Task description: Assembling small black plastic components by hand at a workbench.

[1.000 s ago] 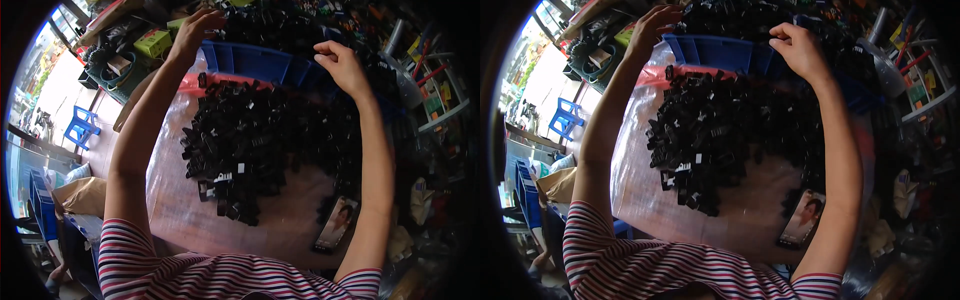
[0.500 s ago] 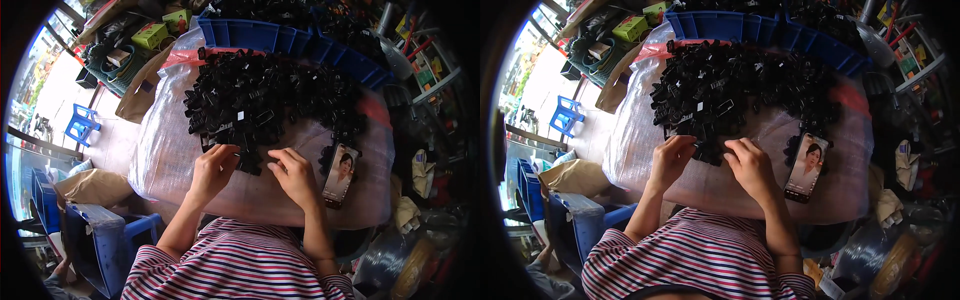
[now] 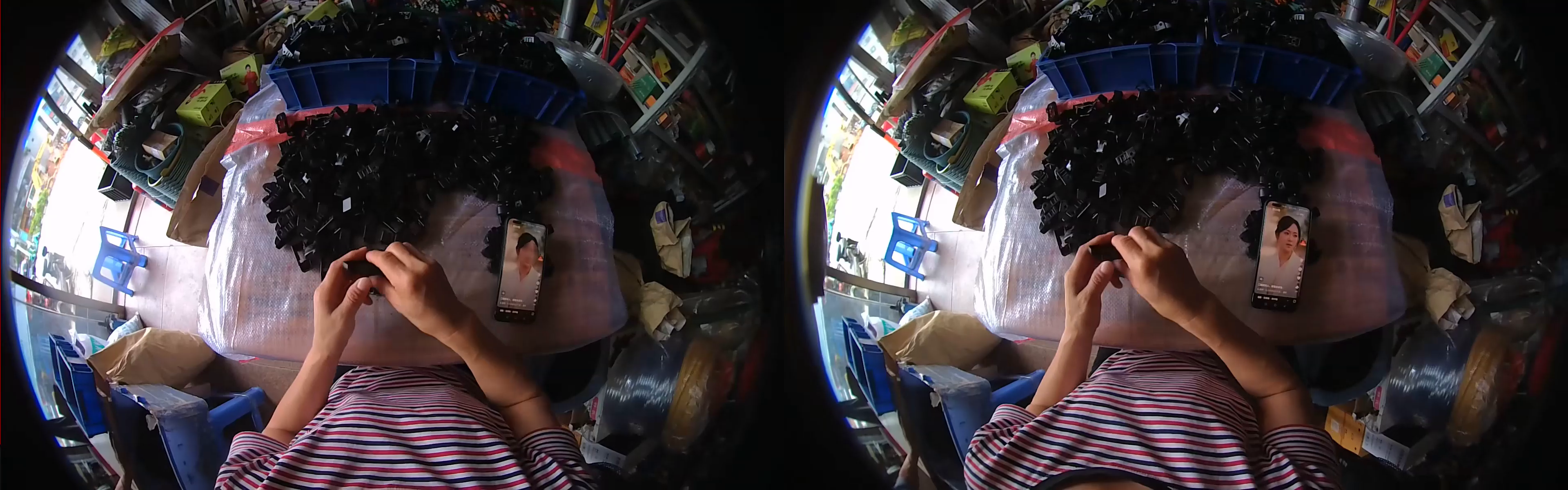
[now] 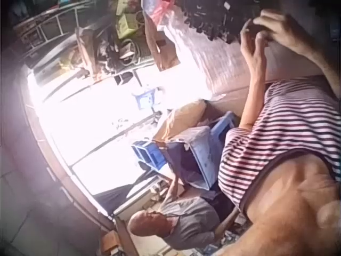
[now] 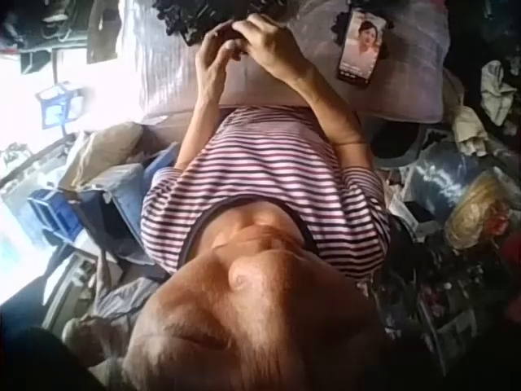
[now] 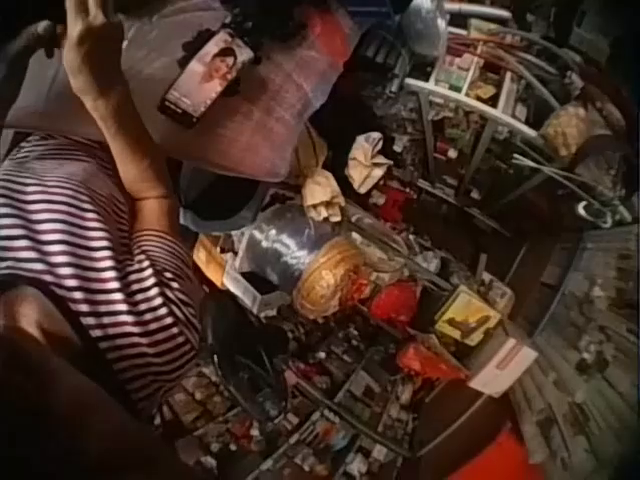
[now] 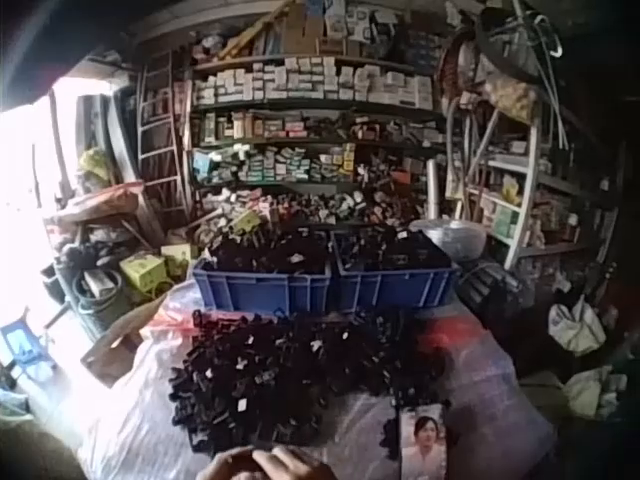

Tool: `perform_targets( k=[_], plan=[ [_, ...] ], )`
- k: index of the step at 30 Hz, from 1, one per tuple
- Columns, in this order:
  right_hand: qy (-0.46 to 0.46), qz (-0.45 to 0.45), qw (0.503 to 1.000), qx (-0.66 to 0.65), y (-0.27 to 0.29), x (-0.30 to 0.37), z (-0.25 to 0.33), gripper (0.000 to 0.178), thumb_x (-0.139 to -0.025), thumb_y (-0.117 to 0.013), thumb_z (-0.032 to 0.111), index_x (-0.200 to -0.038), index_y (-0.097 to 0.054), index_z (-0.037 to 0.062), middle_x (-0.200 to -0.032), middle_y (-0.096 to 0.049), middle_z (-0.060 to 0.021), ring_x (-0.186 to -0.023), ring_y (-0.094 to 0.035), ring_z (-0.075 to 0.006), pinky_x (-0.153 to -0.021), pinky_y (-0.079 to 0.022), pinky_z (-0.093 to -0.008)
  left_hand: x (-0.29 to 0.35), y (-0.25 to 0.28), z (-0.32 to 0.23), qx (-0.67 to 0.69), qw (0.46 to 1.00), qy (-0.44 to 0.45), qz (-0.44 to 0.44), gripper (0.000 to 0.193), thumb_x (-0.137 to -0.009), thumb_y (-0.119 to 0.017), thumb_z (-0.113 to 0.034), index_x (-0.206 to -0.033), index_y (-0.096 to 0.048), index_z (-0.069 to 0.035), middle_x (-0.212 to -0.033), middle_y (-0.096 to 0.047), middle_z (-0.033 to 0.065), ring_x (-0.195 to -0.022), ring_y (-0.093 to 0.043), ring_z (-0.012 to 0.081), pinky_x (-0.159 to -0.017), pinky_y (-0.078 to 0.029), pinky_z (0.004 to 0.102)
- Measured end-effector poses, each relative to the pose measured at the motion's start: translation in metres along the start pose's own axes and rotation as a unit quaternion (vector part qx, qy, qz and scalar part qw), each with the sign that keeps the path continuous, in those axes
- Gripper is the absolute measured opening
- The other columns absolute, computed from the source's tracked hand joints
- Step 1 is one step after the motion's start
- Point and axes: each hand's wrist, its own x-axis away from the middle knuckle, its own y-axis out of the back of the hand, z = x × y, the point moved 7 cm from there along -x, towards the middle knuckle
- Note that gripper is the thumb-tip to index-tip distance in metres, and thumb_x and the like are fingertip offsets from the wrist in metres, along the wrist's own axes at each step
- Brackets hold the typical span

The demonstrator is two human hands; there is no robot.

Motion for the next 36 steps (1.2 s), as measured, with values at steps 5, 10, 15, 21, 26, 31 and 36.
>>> perform_targets(
  k=[5, 10, 15, 21, 26, 31, 36],
  plan=[
    [-0.113, -0.030, 0.993, -0.031, 0.024, -0.024, -0.059, 0.026, -0.076, -0.063, 0.005, -0.102, -0.059, 0.0033, -0.088, -0.057, -0.0126, -0.074, -0.059, -0.0271, -0.064, -0.048, -0.0313, -0.004, 0.001, 0.004, 0.129, 0.990, 0.027, -0.049, 0.039, -0.091, -0.050, -0.021, -0.123, -0.044, 0.001, -0.095, -0.058, 0.0068, -0.083, -0.056, 0.0115, -0.067, -0.046, 0.0241],
    [-0.099, 0.013, 0.975, 0.199, 0.016, -0.048, -0.141, 0.024, -0.074, -0.049, -0.010, -0.091, -0.062, 0.0017, -0.089, -0.055, -0.0119, -0.087, -0.056, -0.0301, -0.076, -0.047, -0.0353, -0.007, -0.008, 0.007, 0.220, 0.974, 0.058, 0.000, 0.044, -0.090, -0.051, -0.022, -0.126, -0.041, 0.001, -0.098, -0.058, 0.0092, -0.085, -0.058, 0.0157, -0.069, -0.049, 0.0274],
    [-0.027, 0.040, 0.958, 0.284, 0.005, -0.053, -0.140, 0.012, -0.074, -0.052, -0.002, -0.082, -0.056, 0.0048, -0.091, -0.055, -0.0114, -0.090, -0.053, -0.0279, -0.077, -0.048, -0.0350, -0.001, -0.005, 0.014, 0.253, 0.963, 0.091, 0.022, 0.049, -0.088, -0.053, -0.020, -0.129, -0.037, 0.001, -0.103, -0.057, 0.0145, -0.091, -0.057, 0.0210, -0.070, -0.051, 0.0305],
    [0.015, 0.056, 0.970, 0.238, 0.008, -0.056, -0.136, 0.008, -0.077, -0.050, 0.000, -0.081, -0.054, 0.0047, -0.088, -0.056, -0.0100, -0.088, -0.052, -0.0281, -0.076, -0.045, -0.0366, 0.004, -0.004, 0.014, 0.260, 0.960, 0.092, 0.043, 0.045, -0.087, -0.053, -0.020, -0.126, -0.042, 0.000, -0.106, -0.058, 0.0121, -0.094, -0.058, 0.0198, -0.076, -0.050, 0.0323],
    [-0.030, 0.075, 0.978, 0.192, 0.004, -0.043, -0.133, 0.008, -0.075, -0.057, 0.000, -0.081, -0.053, 0.0039, -0.085, -0.056, -0.0112, -0.086, -0.054, -0.0292, -0.076, -0.045, -0.0379, 0.005, -0.003, 0.017, 0.290, 0.950, 0.107, 0.050, 0.041, -0.089, -0.052, -0.017, -0.126, -0.044, -0.002, -0.108, -0.057, 0.0086, -0.096, -0.055, 0.0168, -0.079, -0.048, 0.0306],
    [-0.041, 0.042, 0.988, 0.145, 0.010, -0.045, -0.128, 0.016, -0.072, -0.062, 0.000, -0.084, -0.052, 0.0027, -0.083, -0.057, -0.0123, -0.085, -0.055, -0.0302, -0.075, -0.046, -0.0376, 0.002, -0.004, 0.015, 0.289, 0.951, 0.100, 0.051, 0.041, -0.089, -0.051, -0.017, -0.126, -0.044, -0.001, -0.107, -0.057, 0.0091, -0.095, -0.056, 0.0174, -0.079, -0.048, 0.0302],
    [-0.206, 0.060, 0.973, 0.086, 0.013, -0.022, -0.138, 0.017, -0.076, -0.062, 0.006, -0.091, -0.059, -0.0009, -0.082, -0.059, -0.0134, -0.072, -0.059, -0.0284, -0.066, -0.047, -0.0359, 0.001, 0.003, 0.014, 0.289, 0.953, 0.082, 0.043, 0.041, -0.089, -0.051, -0.017, -0.126, -0.043, -0.001, -0.107, -0.057, 0.0096, -0.095, -0.056, 0.0177, -0.080, -0.048, 0.0298]
  ],
)
